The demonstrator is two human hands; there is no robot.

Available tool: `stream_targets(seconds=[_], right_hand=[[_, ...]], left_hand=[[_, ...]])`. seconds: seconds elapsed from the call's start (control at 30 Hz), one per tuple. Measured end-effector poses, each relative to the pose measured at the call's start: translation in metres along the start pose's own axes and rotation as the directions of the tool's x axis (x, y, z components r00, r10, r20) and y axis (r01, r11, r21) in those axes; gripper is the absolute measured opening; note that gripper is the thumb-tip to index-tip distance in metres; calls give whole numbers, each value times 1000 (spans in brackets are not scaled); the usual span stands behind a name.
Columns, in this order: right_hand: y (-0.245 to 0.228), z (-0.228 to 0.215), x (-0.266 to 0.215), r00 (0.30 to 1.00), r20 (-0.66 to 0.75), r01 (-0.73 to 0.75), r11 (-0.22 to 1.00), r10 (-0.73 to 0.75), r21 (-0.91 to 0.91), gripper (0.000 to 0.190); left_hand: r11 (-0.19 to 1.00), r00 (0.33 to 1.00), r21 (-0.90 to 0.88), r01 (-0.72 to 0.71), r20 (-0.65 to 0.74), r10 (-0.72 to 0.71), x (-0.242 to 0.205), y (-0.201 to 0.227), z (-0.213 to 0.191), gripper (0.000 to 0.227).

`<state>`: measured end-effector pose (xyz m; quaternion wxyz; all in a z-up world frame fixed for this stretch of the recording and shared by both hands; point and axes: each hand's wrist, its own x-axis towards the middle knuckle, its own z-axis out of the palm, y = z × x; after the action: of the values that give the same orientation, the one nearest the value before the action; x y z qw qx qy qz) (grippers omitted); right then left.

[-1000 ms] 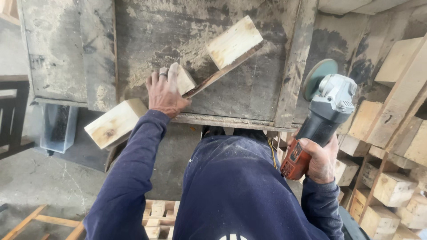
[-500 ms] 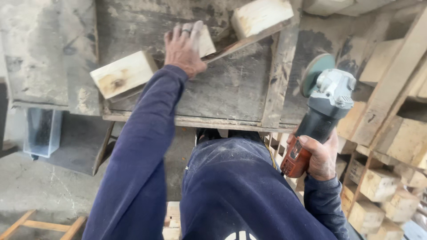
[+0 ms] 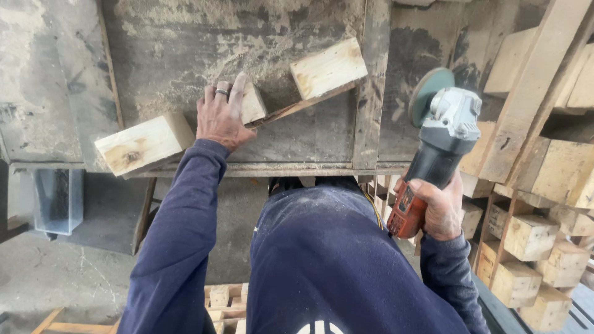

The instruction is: The person uses an angle grinder to smooth the edges and surfaces of small wooden blocks placed on a workbench. The person holds each block with one hand while operating the grinder with the other, moving the tool along the edges and faces of the blocks.

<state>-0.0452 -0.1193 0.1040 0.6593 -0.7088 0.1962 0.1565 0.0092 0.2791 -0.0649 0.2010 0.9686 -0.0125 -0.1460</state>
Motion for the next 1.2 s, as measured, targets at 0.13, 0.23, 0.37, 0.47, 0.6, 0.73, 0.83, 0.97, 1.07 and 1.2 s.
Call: stream_targets(seconds=[0.13, 0.23, 0.37, 0.47, 0.6, 0.73, 0.83, 0.97, 1.07, 1.2], right_hand=[[2, 2, 1, 1000, -3, -6, 1000, 6, -6, 56], [2, 7, -4, 1000, 3, -24, 1000, 24, -13, 59], [4, 13, -7, 1000, -7, -19, 999, 18, -26, 65], [6, 10, -10, 999, 3, -40, 996, 41, -79, 67], [14, 10, -9, 997, 34, -44, 906, 64, -421, 71], [32, 23, -10, 982, 101, -76, 830, 158, -552, 79], [44, 40, -4, 965, 165, -56, 777, 203, -626, 88], [51, 57, 9, 928, 296, 31, 746, 225, -665, 98], [48, 64, 19, 886, 415, 122, 761, 206, -637, 98], [39, 62, 31, 870, 391, 49, 736, 301, -675, 94]], left_hand=[[1000, 1000, 5, -19, -6, 19, 2, 1, 0, 124], [993, 995, 54, -102, 1, 102, -6, 1, 4, 128], [998, 998, -50, -35, 42, 37, -9, -3, 14, 128], [998, 998, -17, -68, 14, 68, -7, -4, 16, 136], [968, 892, 228, -107, -408, 194, -21, 15, -1, 133], [858, 994, -514, -5, -98, -52, -89, 86, 6, 55], [586, 820, -683, 436, 570, 54, -107, 133, 23, 70], [-128, 716, -722, 680, 617, 328, -108, 171, 37, 64], [-418, 748, -632, 653, 625, 224, -103, 199, 49, 58], [-563, 791, -662, 495, 612, -24, -94, 227, 66, 50]])
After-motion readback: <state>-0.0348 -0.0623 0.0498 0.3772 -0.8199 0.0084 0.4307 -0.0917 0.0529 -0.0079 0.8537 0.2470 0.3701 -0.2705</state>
